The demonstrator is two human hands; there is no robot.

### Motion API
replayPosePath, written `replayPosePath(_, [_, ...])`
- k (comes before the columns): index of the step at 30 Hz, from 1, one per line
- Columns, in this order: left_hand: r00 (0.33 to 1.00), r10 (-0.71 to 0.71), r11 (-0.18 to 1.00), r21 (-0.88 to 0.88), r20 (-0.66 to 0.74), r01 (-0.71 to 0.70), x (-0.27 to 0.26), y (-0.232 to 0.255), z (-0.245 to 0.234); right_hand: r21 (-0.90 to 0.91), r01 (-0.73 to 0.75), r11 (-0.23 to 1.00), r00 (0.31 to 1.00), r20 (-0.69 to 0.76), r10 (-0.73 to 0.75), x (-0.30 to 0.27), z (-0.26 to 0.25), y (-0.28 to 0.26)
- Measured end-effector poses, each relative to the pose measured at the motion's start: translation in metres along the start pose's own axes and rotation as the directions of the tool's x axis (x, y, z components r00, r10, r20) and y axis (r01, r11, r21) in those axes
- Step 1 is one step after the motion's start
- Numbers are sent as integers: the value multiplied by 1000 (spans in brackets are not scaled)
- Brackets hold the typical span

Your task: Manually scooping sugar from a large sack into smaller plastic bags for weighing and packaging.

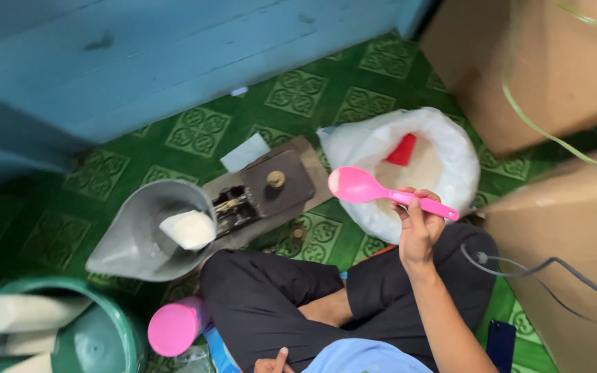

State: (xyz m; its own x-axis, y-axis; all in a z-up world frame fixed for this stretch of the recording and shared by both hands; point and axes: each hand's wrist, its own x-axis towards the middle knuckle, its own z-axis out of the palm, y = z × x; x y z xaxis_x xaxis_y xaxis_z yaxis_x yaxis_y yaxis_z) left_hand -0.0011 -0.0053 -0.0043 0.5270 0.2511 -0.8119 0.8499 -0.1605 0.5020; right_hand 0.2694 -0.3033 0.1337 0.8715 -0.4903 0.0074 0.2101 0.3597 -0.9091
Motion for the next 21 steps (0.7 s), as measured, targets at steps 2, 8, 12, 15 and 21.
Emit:
replayPosePath(2, [999,29,1000,9,38,-29,0,-1,-3,9,-28,1000,998,58,28,-12,26,-5])
replayPosePath(8, [991,-7,997,71,136,-3,-22,26,-15,-13,-74,997,971,225,75,-45,97,-13])
replayPosePath(12, [969,-12,1000,-23,246,18,-28,29,-21,-32,-31,999,924,381,41,-63,133,-9])
replayPosePath(15, [959,6,994,-110,283,26,-23,20,-20,-102,72,992,882,471,-15,-76,159,-7])
replayPosePath(21, [938,16,984,-172,347,47,-22,18,-23,-99,244,965,748,652,-122,-98,191,5])
